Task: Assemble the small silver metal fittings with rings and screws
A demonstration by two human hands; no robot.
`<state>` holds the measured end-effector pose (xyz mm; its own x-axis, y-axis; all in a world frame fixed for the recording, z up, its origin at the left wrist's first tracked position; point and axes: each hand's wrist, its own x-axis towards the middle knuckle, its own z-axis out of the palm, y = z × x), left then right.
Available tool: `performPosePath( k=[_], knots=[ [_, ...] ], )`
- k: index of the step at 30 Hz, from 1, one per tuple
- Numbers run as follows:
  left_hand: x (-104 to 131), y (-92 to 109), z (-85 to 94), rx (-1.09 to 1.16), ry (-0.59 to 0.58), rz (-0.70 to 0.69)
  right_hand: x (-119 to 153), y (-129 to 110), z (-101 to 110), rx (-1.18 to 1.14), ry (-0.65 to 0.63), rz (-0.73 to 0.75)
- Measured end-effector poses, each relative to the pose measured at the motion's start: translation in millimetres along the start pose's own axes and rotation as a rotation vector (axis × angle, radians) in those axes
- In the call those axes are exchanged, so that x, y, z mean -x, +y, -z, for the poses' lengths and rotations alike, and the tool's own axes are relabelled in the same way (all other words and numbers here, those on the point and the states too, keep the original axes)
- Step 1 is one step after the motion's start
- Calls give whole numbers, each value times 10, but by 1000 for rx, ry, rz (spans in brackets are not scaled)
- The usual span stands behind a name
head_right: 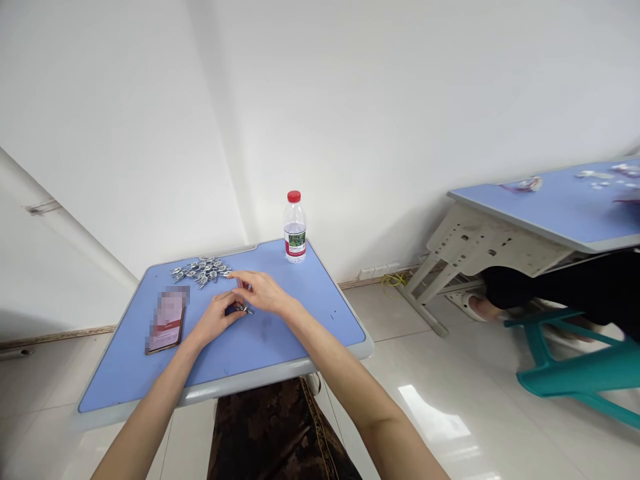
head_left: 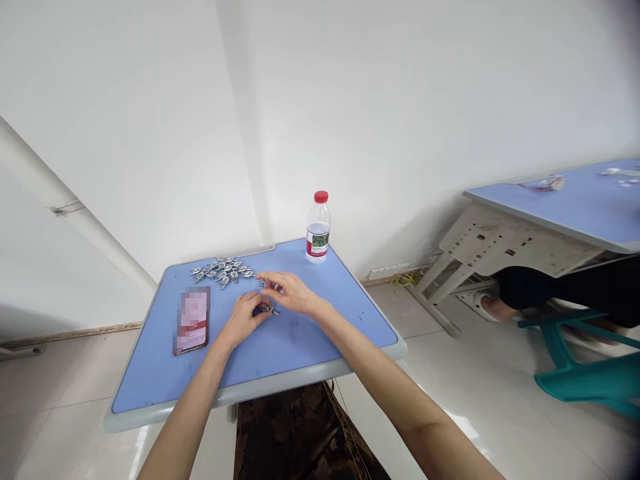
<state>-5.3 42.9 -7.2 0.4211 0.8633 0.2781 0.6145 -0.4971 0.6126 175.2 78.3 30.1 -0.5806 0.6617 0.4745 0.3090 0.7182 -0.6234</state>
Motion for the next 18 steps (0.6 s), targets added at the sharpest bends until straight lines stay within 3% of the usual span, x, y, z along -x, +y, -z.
performPosePath(
  k=[5,18],
  knots=[
    [-4,-10,-2,5,-3,-6,24,-38,27,-49,2,77],
    [2,-20,-18,11,7,-3,10,-49,-10,6,112,11]
  ],
)
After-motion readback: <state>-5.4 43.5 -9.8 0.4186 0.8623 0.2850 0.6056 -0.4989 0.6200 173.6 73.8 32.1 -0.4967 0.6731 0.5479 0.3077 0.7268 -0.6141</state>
